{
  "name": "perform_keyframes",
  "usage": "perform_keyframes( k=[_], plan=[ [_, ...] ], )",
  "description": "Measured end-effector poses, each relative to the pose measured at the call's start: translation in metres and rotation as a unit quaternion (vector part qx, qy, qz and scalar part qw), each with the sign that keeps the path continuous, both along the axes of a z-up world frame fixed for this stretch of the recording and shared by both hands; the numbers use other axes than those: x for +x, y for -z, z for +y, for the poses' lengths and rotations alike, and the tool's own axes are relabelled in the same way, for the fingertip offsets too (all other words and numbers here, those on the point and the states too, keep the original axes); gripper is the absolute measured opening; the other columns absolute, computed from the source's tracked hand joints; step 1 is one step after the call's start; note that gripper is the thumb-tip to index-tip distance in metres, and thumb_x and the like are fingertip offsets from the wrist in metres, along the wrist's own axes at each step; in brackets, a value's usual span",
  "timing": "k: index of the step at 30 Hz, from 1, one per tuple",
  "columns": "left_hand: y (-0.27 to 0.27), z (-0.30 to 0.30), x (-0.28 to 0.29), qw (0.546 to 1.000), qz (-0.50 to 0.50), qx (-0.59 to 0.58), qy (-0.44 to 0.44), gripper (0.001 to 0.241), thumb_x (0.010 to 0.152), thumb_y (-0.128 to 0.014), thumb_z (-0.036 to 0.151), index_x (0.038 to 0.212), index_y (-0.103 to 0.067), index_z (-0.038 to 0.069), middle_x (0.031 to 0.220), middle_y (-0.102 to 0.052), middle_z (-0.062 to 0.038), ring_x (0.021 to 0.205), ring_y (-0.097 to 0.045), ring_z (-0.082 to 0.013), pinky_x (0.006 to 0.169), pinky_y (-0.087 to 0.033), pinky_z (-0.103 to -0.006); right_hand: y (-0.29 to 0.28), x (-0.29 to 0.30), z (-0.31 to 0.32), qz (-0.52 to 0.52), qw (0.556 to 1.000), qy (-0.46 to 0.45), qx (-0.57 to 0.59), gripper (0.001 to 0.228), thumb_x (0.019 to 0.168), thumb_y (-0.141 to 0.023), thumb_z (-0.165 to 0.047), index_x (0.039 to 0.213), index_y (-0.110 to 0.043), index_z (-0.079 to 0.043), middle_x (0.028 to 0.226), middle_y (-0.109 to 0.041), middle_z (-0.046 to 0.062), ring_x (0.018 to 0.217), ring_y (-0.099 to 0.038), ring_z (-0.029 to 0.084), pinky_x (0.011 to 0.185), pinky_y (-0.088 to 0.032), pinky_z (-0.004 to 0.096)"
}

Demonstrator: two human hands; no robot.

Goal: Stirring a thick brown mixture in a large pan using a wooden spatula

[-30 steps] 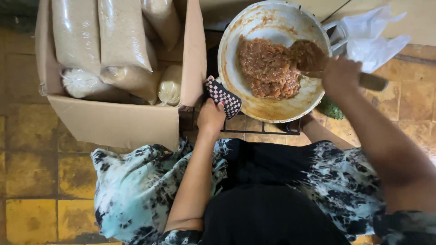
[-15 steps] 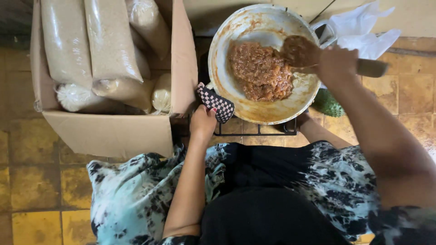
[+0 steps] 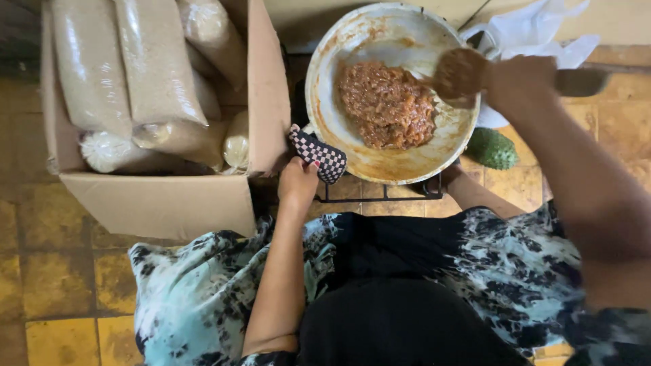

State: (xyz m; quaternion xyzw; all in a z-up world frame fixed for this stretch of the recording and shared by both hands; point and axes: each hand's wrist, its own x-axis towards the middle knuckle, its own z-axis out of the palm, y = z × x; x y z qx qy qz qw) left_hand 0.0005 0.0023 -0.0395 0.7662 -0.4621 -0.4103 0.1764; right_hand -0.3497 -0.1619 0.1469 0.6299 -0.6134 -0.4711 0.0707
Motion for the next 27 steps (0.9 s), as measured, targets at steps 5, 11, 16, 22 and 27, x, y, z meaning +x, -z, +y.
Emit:
perform_keyframes(
  k=[5, 11, 16, 22, 27],
  plan=[
    [-0.011, 0.002, -0.002, 1.0, 0.016, 0.001, 0.002, 0.03, 0.094, -0.063, 0.032, 0.1, -0.068, 0.004, 0.101, -0.076, -0.02, 0.097, -0.069, -0.0436, 0.084, -0.049, -0.0533, 0.037, -0.017, 0.033, -0.021, 0.999, 0.045, 0.006, 0.03, 0.108, -0.043, -0.019, 0.096, -0.071, -0.014, 0.086, -0.076, 0.0, 0.076, -0.074, 0.02, 0.071, -0.06, 0.034],
    [-0.001, 0.004, 0.003, 1.0, -0.007, -0.005, 0.01, 0.032, 0.095, -0.063, 0.035, 0.098, -0.067, 0.004, 0.101, -0.075, -0.021, 0.097, -0.068, -0.046, 0.083, -0.049, -0.0562, 0.06, -0.015, 0.017, -0.088, 0.993, -0.038, -0.07, 0.025, 0.101, -0.051, -0.022, 0.112, -0.072, -0.015, 0.103, -0.076, 0.005, 0.088, -0.075, 0.027, 0.071, -0.056, 0.042],
    [-0.006, 0.001, 0.005, 0.999, 0.048, -0.014, 0.001, 0.034, 0.093, -0.064, 0.034, 0.093, -0.07, 0.0, 0.097, -0.076, -0.021, 0.094, -0.07, -0.0424, 0.083, -0.049, -0.0508, -0.042, 0.005, 0.044, -0.042, 0.993, 0.09, 0.059, 0.032, 0.099, -0.048, -0.025, 0.092, -0.079, -0.02, 0.091, -0.08, -0.005, 0.089, -0.075, 0.021, 0.077, -0.055, 0.034],
    [-0.018, -0.005, 0.004, 0.997, 0.052, 0.056, -0.009, 0.037, 0.095, -0.062, 0.03, 0.116, -0.071, 0.001, 0.11, -0.073, -0.025, 0.113, -0.067, -0.0432, 0.091, -0.055, -0.0534, 0.096, -0.046, 0.041, -0.121, 0.984, 0.127, -0.002, 0.044, 0.097, -0.057, -0.034, 0.12, -0.08, -0.005, 0.115, -0.082, 0.012, 0.11, -0.075, 0.037, 0.072, -0.053, 0.069],
    [-0.006, -0.008, 0.006, 0.998, 0.027, 0.061, 0.007, 0.038, 0.094, -0.062, 0.034, 0.115, -0.072, 0.004, 0.107, -0.075, -0.021, 0.11, -0.069, -0.0397, 0.089, -0.056, -0.0496, 0.024, -0.06, 0.032, -0.136, 0.989, -0.06, -0.013, 0.031, 0.093, -0.056, -0.017, 0.091, -0.085, -0.008, 0.09, -0.083, 0.016, 0.097, -0.079, 0.038, 0.077, -0.053, 0.061]
  ],
)
